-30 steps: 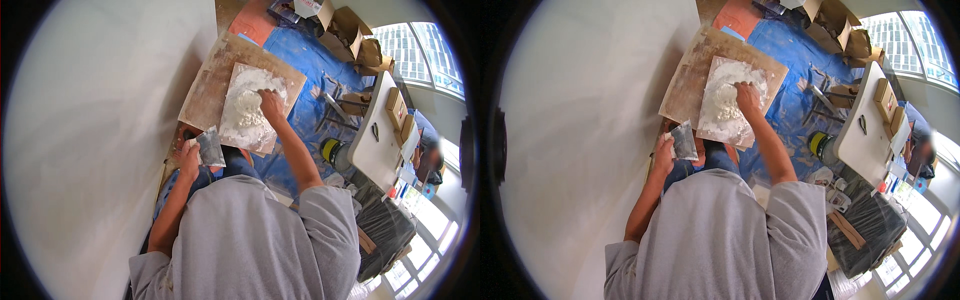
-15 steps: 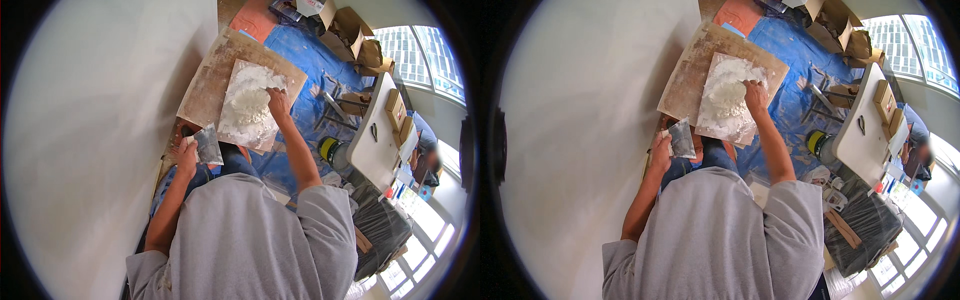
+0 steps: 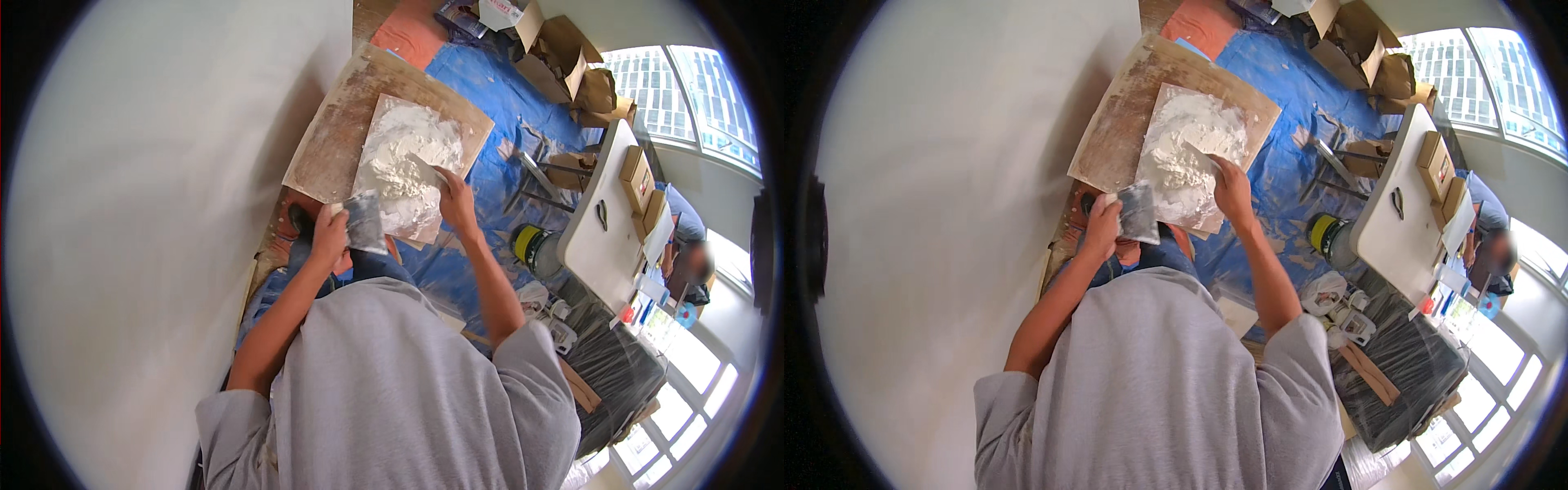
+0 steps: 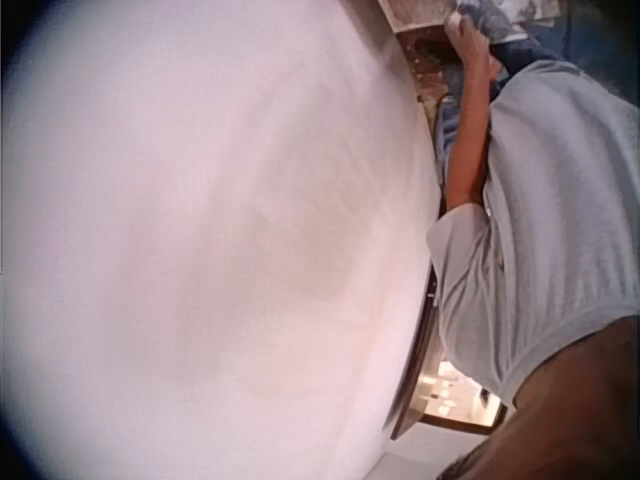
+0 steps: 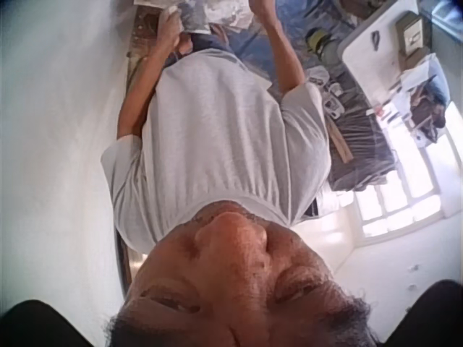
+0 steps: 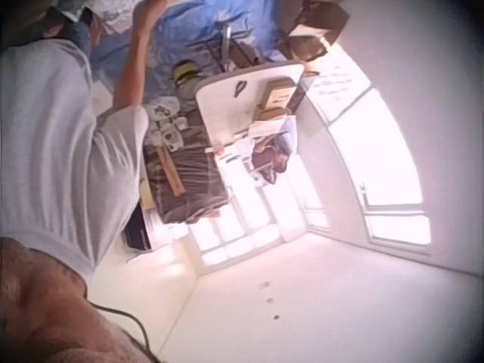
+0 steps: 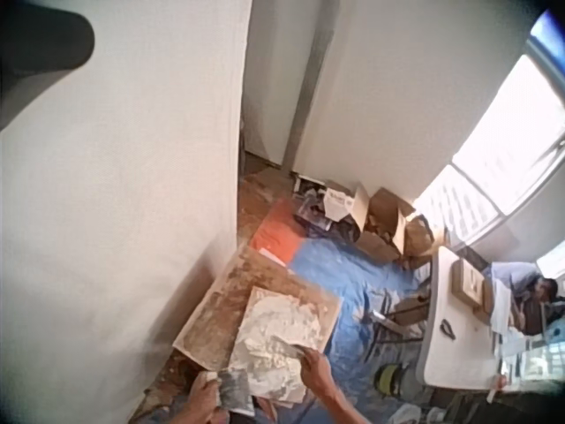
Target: Apply and smooth joint compound onto a wall surface using a putty knife.
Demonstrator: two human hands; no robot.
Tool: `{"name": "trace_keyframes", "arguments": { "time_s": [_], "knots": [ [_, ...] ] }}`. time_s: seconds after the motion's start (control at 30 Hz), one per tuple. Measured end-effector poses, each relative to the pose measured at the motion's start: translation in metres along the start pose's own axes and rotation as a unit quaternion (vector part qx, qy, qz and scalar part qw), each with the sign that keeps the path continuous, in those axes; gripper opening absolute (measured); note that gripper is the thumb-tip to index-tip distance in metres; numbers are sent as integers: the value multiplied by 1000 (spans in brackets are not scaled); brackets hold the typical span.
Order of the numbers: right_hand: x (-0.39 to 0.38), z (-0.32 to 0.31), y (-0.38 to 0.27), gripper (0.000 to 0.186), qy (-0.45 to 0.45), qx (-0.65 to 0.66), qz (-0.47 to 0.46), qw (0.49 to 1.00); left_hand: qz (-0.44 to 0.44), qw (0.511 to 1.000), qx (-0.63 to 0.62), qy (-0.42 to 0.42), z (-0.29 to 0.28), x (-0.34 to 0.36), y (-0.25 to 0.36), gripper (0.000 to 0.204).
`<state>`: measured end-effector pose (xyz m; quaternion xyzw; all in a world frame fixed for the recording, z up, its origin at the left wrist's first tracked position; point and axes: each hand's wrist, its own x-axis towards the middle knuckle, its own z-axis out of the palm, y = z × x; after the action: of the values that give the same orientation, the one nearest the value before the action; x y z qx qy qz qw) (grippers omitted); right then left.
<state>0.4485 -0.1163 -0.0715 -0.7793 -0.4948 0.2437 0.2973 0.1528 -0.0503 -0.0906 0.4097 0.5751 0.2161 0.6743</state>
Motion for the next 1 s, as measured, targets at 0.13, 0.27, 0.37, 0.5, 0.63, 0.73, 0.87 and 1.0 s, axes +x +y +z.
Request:
{"name": "trace_keyframes", "arguments": {
  "time_s": [0.13, 0.27, 0.37, 0.5, 0.63, 0.73, 0.87, 1.0],
  "knots": [
    [-61, -9, -51, 31, 84, 122, 126, 981, -145, 984, -94, -33, 61, 13, 15, 22],
    [-91, -3, -89, 36, 198, 113, -84, 970, -212, 954, -199, -79, 87, 11, 31, 23],
    [-93, -17, -93, 45, 141, 40, -122, 982, -219, 953, -201, -62, 95, 1, 57, 24],
    [-93, -32, -59, 49, 104, -21, -89, 990, -221, 947, -221, -77, 89, -3, 68, 20],
    [-96, -35, -22, 34, 114, -2, -27, 993, -167, 954, -204, -143, 77, 5, 84, 21],
    [-79, -49, -19, 27, 140, 355, 150, 912, -198, 943, -188, -192, 73, 1, 100, 27],
    [-45, -37, -10, 39, 141, 678, 219, 687, -247, 893, -193, -323, 75, -4, 92, 31],
    [-44, -22, -15, 34, 67, 701, 276, 654, -237, 881, -237, -335, 90, -18, 99, 30]
  ]
}}
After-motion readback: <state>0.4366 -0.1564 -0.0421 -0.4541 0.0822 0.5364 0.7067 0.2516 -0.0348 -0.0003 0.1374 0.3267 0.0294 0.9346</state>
